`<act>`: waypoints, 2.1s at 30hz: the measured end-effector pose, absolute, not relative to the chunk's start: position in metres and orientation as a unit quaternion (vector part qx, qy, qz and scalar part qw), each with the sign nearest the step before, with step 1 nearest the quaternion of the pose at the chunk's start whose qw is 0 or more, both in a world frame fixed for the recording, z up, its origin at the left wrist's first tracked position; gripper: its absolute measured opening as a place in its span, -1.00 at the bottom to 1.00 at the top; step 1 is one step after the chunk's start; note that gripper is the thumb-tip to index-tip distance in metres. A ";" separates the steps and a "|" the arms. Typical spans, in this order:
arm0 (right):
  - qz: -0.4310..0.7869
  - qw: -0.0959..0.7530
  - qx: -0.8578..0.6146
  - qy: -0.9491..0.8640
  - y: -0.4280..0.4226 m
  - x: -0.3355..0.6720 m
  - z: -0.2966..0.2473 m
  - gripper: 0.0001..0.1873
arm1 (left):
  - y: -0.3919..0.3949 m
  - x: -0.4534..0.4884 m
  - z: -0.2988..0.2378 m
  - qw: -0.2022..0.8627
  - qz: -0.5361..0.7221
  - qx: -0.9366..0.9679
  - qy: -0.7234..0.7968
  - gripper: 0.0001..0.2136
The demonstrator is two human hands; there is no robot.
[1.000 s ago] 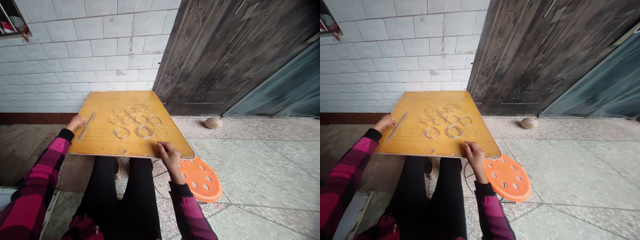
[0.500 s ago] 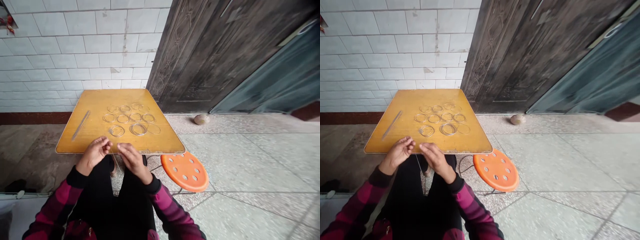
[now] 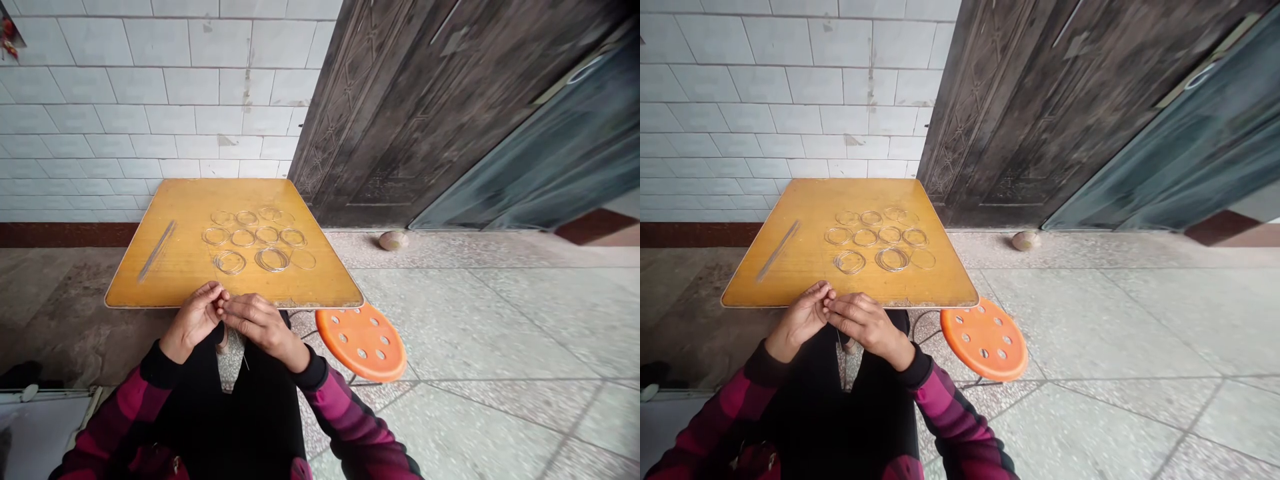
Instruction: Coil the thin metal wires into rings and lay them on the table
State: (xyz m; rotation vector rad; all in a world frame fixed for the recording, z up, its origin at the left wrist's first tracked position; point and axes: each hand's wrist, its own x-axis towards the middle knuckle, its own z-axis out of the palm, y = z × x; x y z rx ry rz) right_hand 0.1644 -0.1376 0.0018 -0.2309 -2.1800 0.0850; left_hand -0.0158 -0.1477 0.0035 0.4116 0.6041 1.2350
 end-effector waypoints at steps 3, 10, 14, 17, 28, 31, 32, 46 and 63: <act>0.067 0.482 -0.077 -0.870 -0.134 0.168 0.005 -0.69 | -0.139 -0.020 0.012 0.744 0.586 0.172 0.272 -0.87; 0.233 0.502 -0.033 -0.832 -0.127 0.186 0.031 -0.75 | -0.115 -0.027 0.043 0.778 0.576 0.104 0.228 -0.78; 0.352 0.472 -0.013 -0.808 -0.099 0.198 0.053 -0.81 | -0.102 -0.023 0.056 0.789 0.571 0.131 0.185 -0.72; 0.435 0.474 0.012 -0.766 -0.065 0.200 0.060 -0.78 | -0.084 -0.018 0.066 0.794 0.563 0.165 0.161 -0.67; 0.727 0.546 -0.050 -0.413 0.039 0.160 0.056 -0.39 | 0.002 -0.016 0.074 0.765 0.547 0.277 0.197 -0.49; 0.785 0.491 -0.043 -0.375 0.048 0.155 0.048 -0.40 | 0.009 -0.023 0.059 0.771 0.542 0.271 0.194 -0.52; 0.798 0.474 -0.054 -0.369 0.049 0.154 0.045 -0.39 | 0.009 -0.025 0.054 0.771 0.547 0.262 0.195 -0.55; 0.814 0.347 -0.079 -0.459 0.049 0.169 0.023 -0.49 | 0.007 -0.035 0.035 0.792 0.488 0.312 0.192 -0.55; 0.793 0.276 -0.157 -0.520 0.042 0.176 0.026 -0.62 | 0.006 -0.044 0.034 0.766 0.355 0.453 0.287 -0.70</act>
